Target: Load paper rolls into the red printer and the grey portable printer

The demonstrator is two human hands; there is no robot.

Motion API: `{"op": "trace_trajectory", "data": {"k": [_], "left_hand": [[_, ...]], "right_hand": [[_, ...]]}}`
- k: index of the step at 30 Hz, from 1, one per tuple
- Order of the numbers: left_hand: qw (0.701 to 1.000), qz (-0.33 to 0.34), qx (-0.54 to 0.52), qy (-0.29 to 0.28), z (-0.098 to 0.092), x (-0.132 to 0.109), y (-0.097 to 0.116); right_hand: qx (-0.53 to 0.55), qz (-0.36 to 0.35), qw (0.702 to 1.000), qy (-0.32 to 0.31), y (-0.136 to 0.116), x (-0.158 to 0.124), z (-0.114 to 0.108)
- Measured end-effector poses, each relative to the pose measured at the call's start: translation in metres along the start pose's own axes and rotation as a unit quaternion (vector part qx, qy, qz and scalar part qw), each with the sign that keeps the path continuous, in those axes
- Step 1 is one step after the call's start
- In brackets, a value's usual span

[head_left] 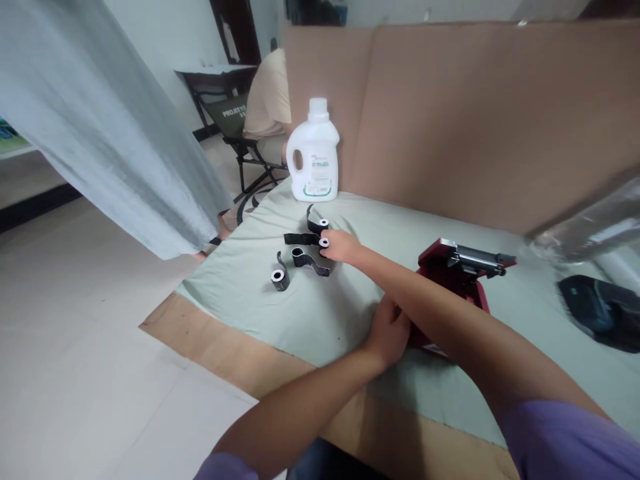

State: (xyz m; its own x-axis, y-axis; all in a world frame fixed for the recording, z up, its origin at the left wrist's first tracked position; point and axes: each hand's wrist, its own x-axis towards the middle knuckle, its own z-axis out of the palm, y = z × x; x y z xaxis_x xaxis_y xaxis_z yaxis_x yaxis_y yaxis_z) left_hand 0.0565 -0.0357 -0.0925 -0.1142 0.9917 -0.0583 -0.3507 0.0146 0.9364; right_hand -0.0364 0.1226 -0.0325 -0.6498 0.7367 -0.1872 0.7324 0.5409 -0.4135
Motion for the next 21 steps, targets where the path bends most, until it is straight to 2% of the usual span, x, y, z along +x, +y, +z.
{"op": "trace_trajectory", "data": {"k": [4,6,8,11,14,18,21], "left_hand": [[0.999,0.025,0.012,0.025,-0.002,0.003,0.002],[0.999,0.032,0.012,0.027,-0.005,0.006,0.001],[0.998,0.042,0.016,0.037,-0.008,0.009,0.001],[0.996,0.071,0.007,0.058,-0.011,0.011,0.005],[0.99,0.126,0.017,0.053,-0.014,0.007,0.015],[0.971,0.21,0.112,-0.001,-0.019,-0.01,0.019],[0.936,0.28,0.209,-0.051,-0.02,-0.027,0.013]], "right_hand": [[0.072,-0.007,0.997,0.016,0.005,-0.014,-0.011],[0.112,-0.005,0.993,0.02,0.006,-0.03,-0.023],[0.201,-0.013,0.979,0.025,0.009,-0.056,-0.037],[0.385,-0.038,0.921,0.041,0.022,-0.109,-0.054],[0.495,-0.036,0.866,0.06,0.045,-0.172,-0.062],[0.593,-0.008,0.805,0.022,0.077,-0.248,-0.063],[0.623,0.04,0.781,-0.002,0.095,-0.285,-0.061]]}}
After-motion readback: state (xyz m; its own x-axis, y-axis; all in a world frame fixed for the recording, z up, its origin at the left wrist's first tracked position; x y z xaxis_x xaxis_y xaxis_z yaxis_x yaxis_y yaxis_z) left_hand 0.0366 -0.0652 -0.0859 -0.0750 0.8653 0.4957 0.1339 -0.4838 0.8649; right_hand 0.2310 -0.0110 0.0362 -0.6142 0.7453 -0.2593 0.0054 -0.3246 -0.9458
